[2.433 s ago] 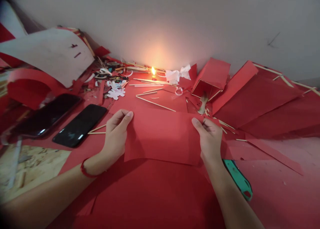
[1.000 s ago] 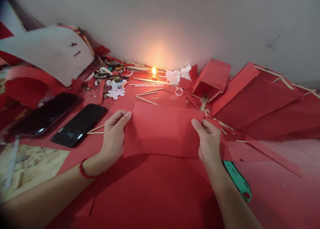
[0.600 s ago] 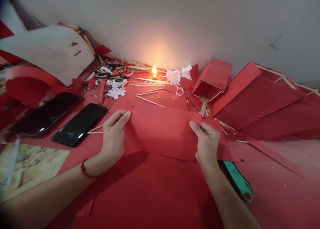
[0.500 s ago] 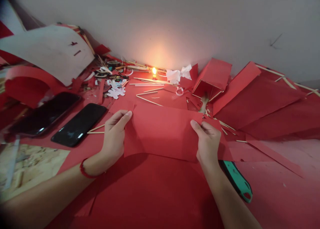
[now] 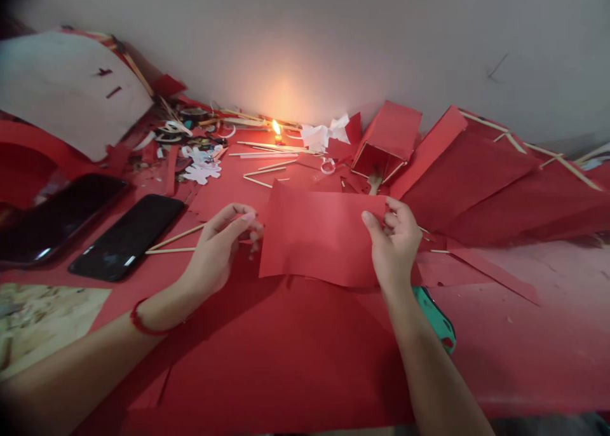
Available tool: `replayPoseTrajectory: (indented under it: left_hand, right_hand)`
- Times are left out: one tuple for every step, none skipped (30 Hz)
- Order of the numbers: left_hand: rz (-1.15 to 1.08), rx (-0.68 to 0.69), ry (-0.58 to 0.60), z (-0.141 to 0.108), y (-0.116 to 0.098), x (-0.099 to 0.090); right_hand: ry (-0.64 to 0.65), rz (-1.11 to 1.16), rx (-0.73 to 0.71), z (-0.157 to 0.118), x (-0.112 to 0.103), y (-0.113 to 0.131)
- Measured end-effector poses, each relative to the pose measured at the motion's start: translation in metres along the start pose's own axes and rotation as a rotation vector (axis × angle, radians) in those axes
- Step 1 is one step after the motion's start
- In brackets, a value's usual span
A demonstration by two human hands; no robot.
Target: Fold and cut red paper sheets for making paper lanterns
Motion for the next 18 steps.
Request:
replayPoseTrajectory:
  left_hand:
    - [0.033,-0.010,0.009,0.001,0.001,0.001]
    - [0.076,-0.015,0.015,0.002,0.003,0.001]
    - [0.128,-0.017,0.019,0.003,0.004,0.000]
    - [0.186,-0.009,0.019,0.004,0.005,0.000]
    - [0.241,0.012,0.017,0.006,0.004,-0.001]
    - [0.292,0.042,0.017,0.008,0.003,-0.002]
    - [0.333,0.071,0.018,0.009,0.001,-0.003]
    - [0.360,0.095,0.023,0.010,0.000,-0.003]
    - [0.371,0.115,0.028,0.011,-0.002,-0.003]
    - [0.368,0.131,0.031,0.012,-0.003,-0.004]
    - [0.361,0.143,0.032,0.012,-0.005,-0.005]
    - [0.355,0.149,0.036,0.012,-0.006,-0.006]
    - [0.351,0.146,0.047,0.012,-0.007,-0.006]
    - [0.349,0.127,0.069,0.012,-0.006,-0.005]
    - [0.349,0.099,0.098,0.012,-0.006,-0.005]
    - [0.354,0.069,0.134,0.011,-0.005,-0.003]
    - [0.372,0.045,0.184,0.011,-0.006,0.000]
    - [0.411,0.034,0.248,0.009,-0.007,0.004]
  right_hand:
    - [0.003,0.008,0.016,0.000,0.000,-0.002]
    - [0.013,0.017,0.037,0.001,0.002,-0.004]
    - [0.035,0.022,0.058,0.001,0.004,-0.006]
    - [0.071,0.019,0.075,0.002,0.008,-0.006]
    - [0.113,0.007,0.083,0.003,0.012,-0.005]
    - [0.148,-0.017,0.073,0.004,0.014,-0.002]
    - [0.161,-0.052,0.042,0.006,0.013,0.003]
    - [0.148,-0.098,-0.009,0.008,0.008,0.011]
    - [0.112,-0.155,-0.070,0.010,-0.001,0.019]
    - [0.067,-0.223,-0.127,0.011,-0.013,0.027]
    - [0.035,-0.307,-0.165,0.011,-0.026,0.032]
    - [0.029,-0.411,-0.180,0.009,-0.039,0.035]
    - [0.049,-0.531,-0.163,0.006,-0.052,0.032]
    - [0.107,-0.680,-0.125,0.001,-0.062,0.026]
    - [0.186,-0.840,-0.072,-0.007,-0.072,0.015]
    - [0.267,-0.974,-0.006,-0.017,-0.081,0.003]
    - [0.343,-1.068,0.044,-0.028,-0.089,-0.008]
    - [0.380,-1.134,0.061,-0.038,-0.096,-0.015]
Point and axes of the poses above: each hand's wrist, its own z-axis towards the middle knuckle, its own x-axis out of the palm, y = z × x, the point moved 10 cm from there along z, towards the middle knuckle, and after that the axes turned 1 degree about -x, right-handed, at the moved point
